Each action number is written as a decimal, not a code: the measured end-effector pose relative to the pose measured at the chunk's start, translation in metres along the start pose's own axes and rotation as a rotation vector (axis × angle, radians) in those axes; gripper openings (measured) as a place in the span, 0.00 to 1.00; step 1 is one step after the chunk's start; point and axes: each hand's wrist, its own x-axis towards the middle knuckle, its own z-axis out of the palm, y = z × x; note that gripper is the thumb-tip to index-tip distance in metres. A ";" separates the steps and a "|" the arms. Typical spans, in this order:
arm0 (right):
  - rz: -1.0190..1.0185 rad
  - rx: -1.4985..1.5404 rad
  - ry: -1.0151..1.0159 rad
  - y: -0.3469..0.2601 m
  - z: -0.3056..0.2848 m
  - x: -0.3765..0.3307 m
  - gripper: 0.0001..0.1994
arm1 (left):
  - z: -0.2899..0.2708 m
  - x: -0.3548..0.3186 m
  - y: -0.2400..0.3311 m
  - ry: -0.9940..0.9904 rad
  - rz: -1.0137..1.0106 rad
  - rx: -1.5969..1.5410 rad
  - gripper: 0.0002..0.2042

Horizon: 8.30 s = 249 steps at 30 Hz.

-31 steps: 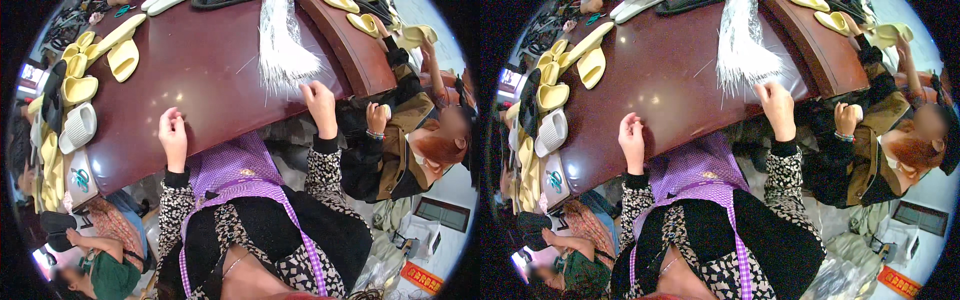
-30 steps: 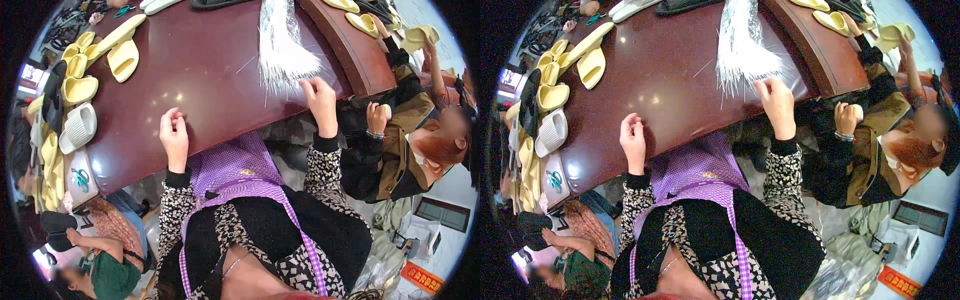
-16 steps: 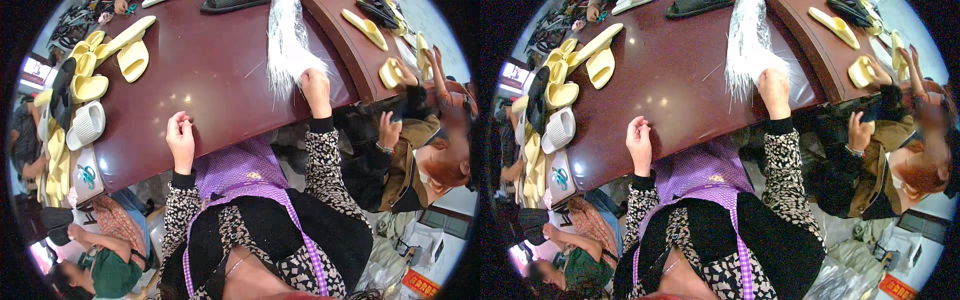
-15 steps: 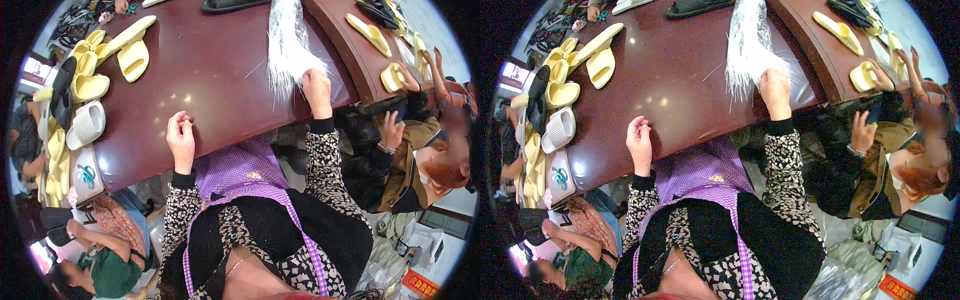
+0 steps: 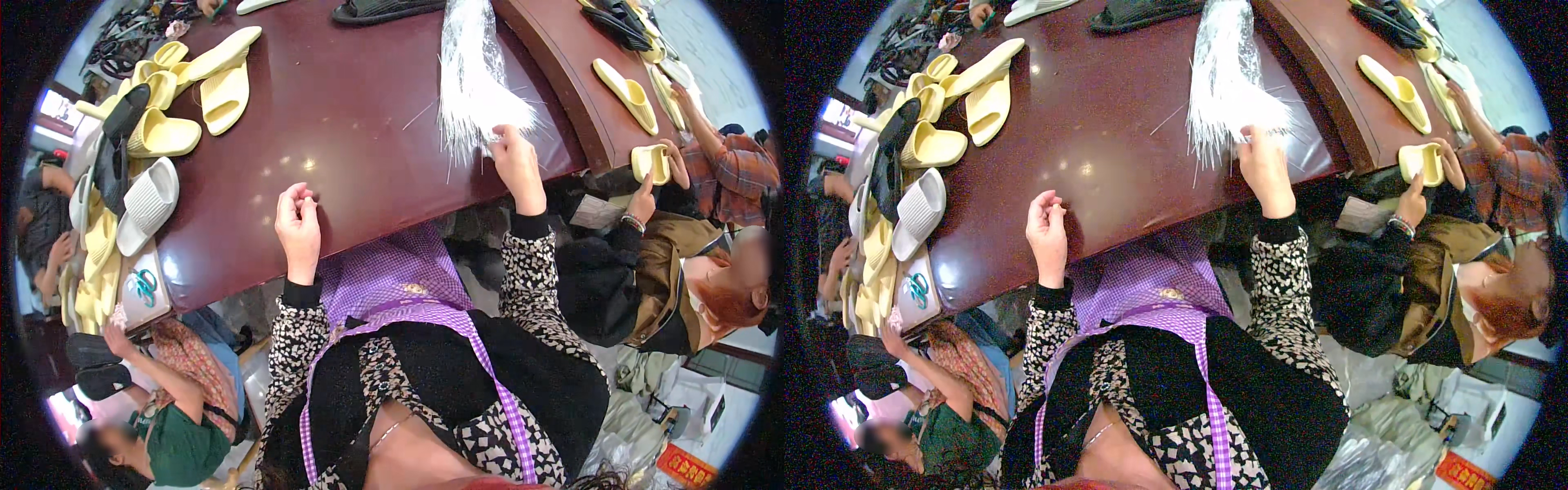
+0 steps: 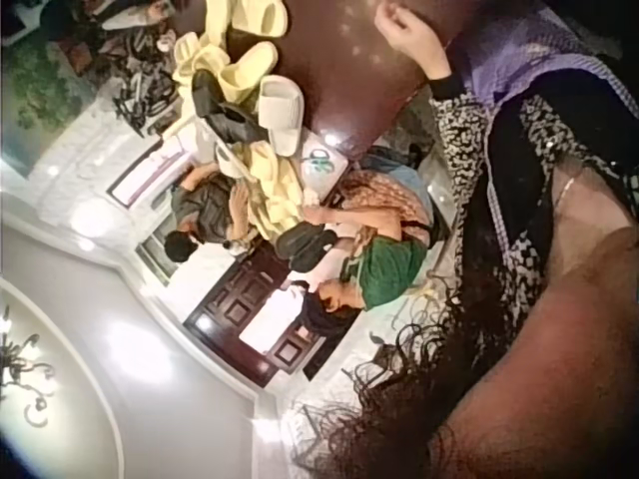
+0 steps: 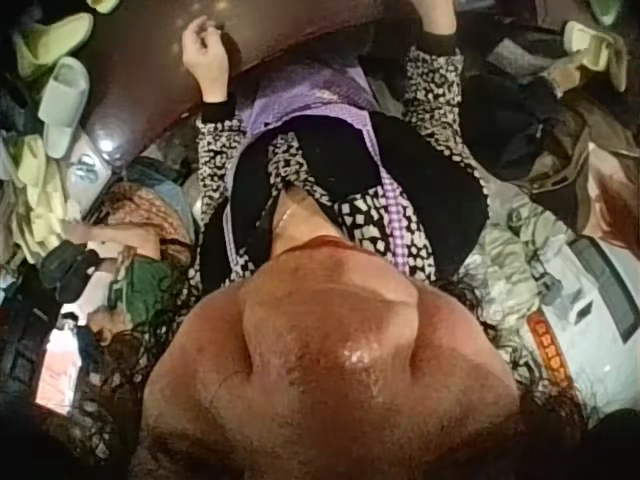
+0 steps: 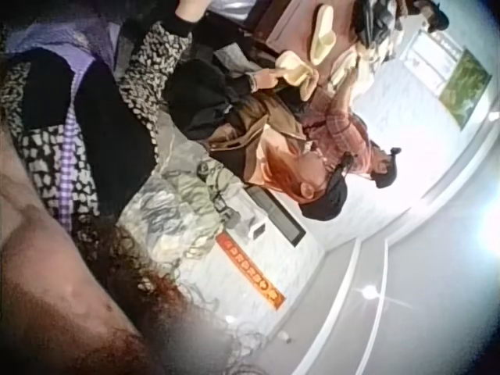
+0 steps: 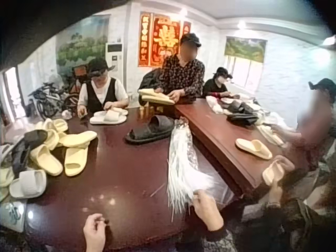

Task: The person pairs slippers together by taking plastic ties from a bundle and threading them through pairs of slippers by hand to fasten them together.

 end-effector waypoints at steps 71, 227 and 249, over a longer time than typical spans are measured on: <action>-0.484 0.077 -0.243 -0.072 0.046 0.018 0.26 | -0.070 -0.041 0.008 0.102 0.084 -0.759 0.04; 0.062 0.978 -0.876 -0.064 0.071 -0.044 0.12 | 0.023 -0.036 0.021 -0.384 -0.981 -0.858 0.05; -0.233 0.678 -0.277 -0.061 0.102 0.085 0.10 | 0.104 0.062 0.014 -0.330 -0.763 -0.806 0.06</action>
